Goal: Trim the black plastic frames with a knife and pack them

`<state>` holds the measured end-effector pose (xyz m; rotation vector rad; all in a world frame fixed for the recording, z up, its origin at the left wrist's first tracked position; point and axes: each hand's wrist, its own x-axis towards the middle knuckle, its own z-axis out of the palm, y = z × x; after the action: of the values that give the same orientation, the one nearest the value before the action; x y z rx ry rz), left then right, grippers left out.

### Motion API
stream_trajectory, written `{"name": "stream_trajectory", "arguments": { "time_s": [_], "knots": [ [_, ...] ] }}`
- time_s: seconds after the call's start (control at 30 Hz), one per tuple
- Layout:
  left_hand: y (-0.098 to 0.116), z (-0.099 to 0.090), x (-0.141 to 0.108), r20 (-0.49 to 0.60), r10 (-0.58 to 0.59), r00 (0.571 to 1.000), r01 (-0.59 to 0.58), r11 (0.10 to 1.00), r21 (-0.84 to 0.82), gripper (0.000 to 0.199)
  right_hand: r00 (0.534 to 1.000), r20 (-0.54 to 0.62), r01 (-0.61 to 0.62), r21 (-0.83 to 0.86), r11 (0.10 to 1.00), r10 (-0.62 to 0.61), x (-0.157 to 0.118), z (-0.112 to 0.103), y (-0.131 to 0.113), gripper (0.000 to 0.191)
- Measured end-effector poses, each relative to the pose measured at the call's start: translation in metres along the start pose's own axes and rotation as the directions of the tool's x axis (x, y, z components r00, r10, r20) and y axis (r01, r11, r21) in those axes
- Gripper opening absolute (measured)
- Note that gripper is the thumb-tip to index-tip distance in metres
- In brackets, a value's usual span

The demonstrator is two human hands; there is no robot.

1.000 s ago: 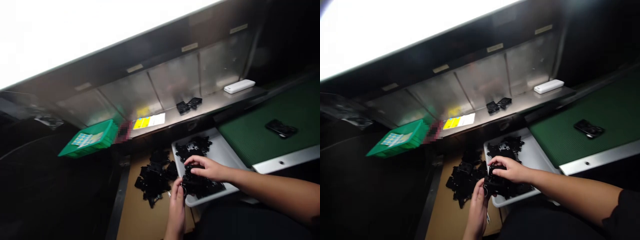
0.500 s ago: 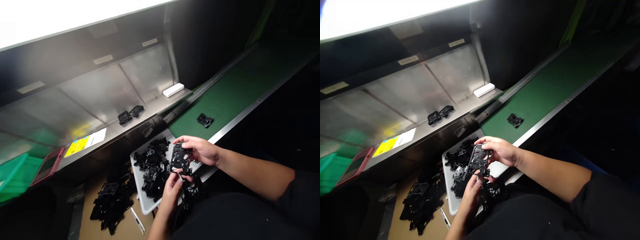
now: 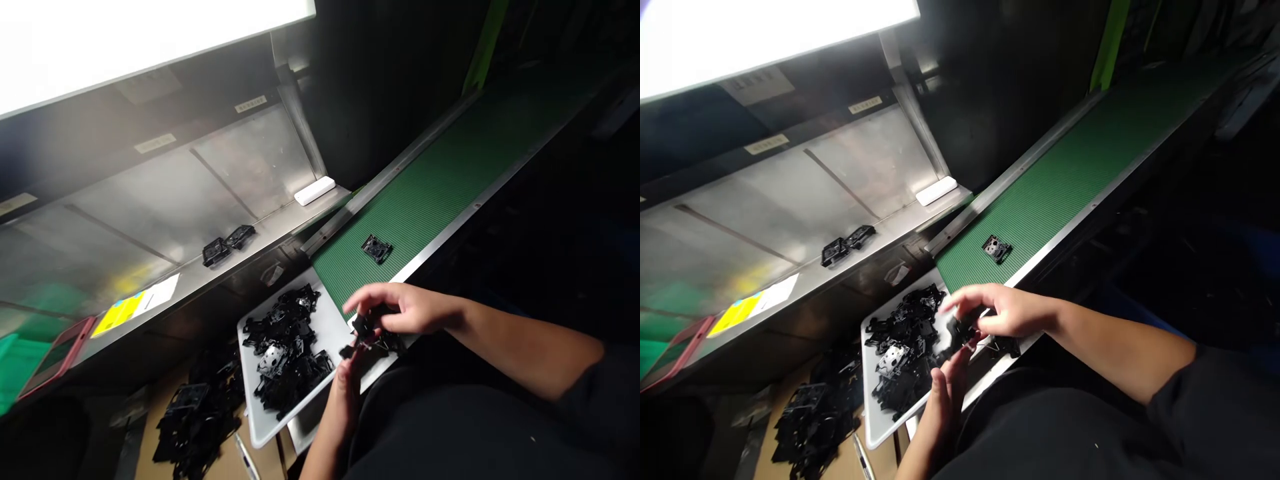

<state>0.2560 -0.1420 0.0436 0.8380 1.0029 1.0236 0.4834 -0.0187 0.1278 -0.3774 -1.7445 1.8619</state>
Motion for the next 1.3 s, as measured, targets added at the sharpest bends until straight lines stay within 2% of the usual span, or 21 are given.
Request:
{"name": "stream_trajectory", "arguments": {
  "time_s": [0.07,0.13,0.17,0.23,0.33,0.4,0.43,0.47,0.5,0.53,0.6,0.7,0.8,0.9,1.0,1.03,1.07,1.1,1.17,1.23,1.3],
  "knots": [
    [0.000,0.006,0.001,0.035,0.020,0.999,-0.020,1.000,0.002,0.093,0.970,0.242,0.063,-0.160,0.985,-0.023,-0.006,-0.010,-0.006,0.056],
    [0.005,0.010,0.004,0.135,0.015,0.991,-0.021,0.999,0.039,0.090,0.889,0.457,0.082,-0.186,0.979,0.012,-0.007,-0.020,-0.009,0.050],
    [0.008,0.012,0.007,0.188,-0.001,0.982,-0.015,0.996,0.083,0.089,0.853,0.521,0.097,-0.166,0.981,0.004,-0.006,-0.024,-0.009,0.047],
    [0.014,0.015,0.014,0.234,-0.050,0.971,0.011,0.986,0.166,0.085,0.821,0.563,0.184,-0.108,0.977,-0.092,-0.001,-0.032,-0.005,0.038],
    [0.013,0.022,0.022,0.139,-0.107,0.985,0.085,0.984,0.156,0.059,0.830,0.513,0.296,-0.078,0.952,-0.216,0.007,-0.046,0.009,0.025],
    [0.009,0.028,0.023,0.023,-0.103,0.994,0.101,0.992,0.071,0.042,0.916,0.381,0.224,-0.231,0.947,-0.124,0.015,-0.055,0.020,0.035],
    [0.007,0.031,0.022,-0.043,-0.101,0.994,0.102,0.995,0.021,0.038,0.972,0.232,0.134,-0.378,0.916,-0.047,0.021,-0.060,0.026,0.041],
    [0.005,0.033,0.020,-0.113,-0.106,0.988,0.103,0.994,-0.033,0.036,0.999,0.038,0.012,-0.520,0.854,0.010,0.029,-0.065,0.032,0.048],
    [0.003,0.036,0.018,-0.187,-0.125,0.974,0.109,0.990,-0.094,0.034,0.980,-0.197,-0.148,-0.636,0.757,0.027,0.037,-0.070,0.038,0.051],
    [0.003,0.037,0.016,-0.251,-0.153,0.956,0.115,0.981,-0.157,0.033,0.931,-0.365,-0.277,-0.672,0.687,0.019,0.046,-0.075,0.044,0.051],
    [0.003,0.040,0.011,-0.302,-0.207,0.931,0.129,0.958,-0.257,0.031,0.839,-0.545,-0.425,-0.650,0.630,0.003,0.065,-0.085,0.054,0.052],
    [0.007,0.041,0.006,-0.272,-0.222,0.936,0.122,0.932,-0.340,0.030,0.753,-0.658,-0.516,-0.568,0.641,0.023,0.086,-0.099,0.063,0.046],
    [0.011,0.042,0.002,-0.279,-0.165,0.946,0.061,0.935,-0.349,0.040,0.728,-0.684,-0.503,-0.482,0.717,0.050,0.090,-0.109,0.061,0.040],
    [0.016,0.042,-0.002,-0.304,-0.163,0.938,0.020,0.905,-0.424,0.051,0.775,-0.626,-0.395,-0.375,0.839,0.085,0.078,-0.103,0.051,0.041],
    [0.025,0.041,-0.007,-0.305,-0.186,0.934,-0.007,0.843,-0.537,0.060,0.862,-0.490,-0.256,-0.206,0.944,0.127,0.051,-0.075,0.040,0.053],
    [0.028,0.040,-0.009,-0.306,-0.187,0.933,-0.019,0.826,-0.563,0.060,0.891,-0.433,-0.201,-0.108,0.974,0.136,0.039,-0.063,0.037,0.058],
    [0.032,0.040,-0.011,-0.311,-0.184,0.932,-0.033,0.813,-0.581,0.059,0.920,-0.355,-0.102,0.195,0.975,0.167,0.028,-0.050,0.034,0.063],
    [0.036,0.041,-0.013,-0.318,-0.179,0.931,-0.048,0.804,-0.593,0.057,0.933,-0.283,-0.074,0.451,0.889,0.221,0.016,-0.037,0.032,0.068],
    [0.041,0.041,-0.017,-0.333,-0.156,0.930,-0.084,0.791,-0.606,0.056,0.940,-0.164,-0.099,0.709,0.698,0.299,-0.004,-0.014,0.028,0.074],
    [0.044,0.041,-0.020,-0.341,-0.132,0.931,-0.113,0.785,-0.609,0.057,0.938,-0.118,-0.105,0.801,0.590,0.327,-0.018,0.001,0.026,0.076],
    [0.043,0.041,-0.022,-0.333,-0.123,0.935,-0.115,0.783,-0.612,0.058,0.940,-0.107,-0.093,0.835,0.543,0.325,-0.024,0.010,0.025,0.073]
  ]
}}
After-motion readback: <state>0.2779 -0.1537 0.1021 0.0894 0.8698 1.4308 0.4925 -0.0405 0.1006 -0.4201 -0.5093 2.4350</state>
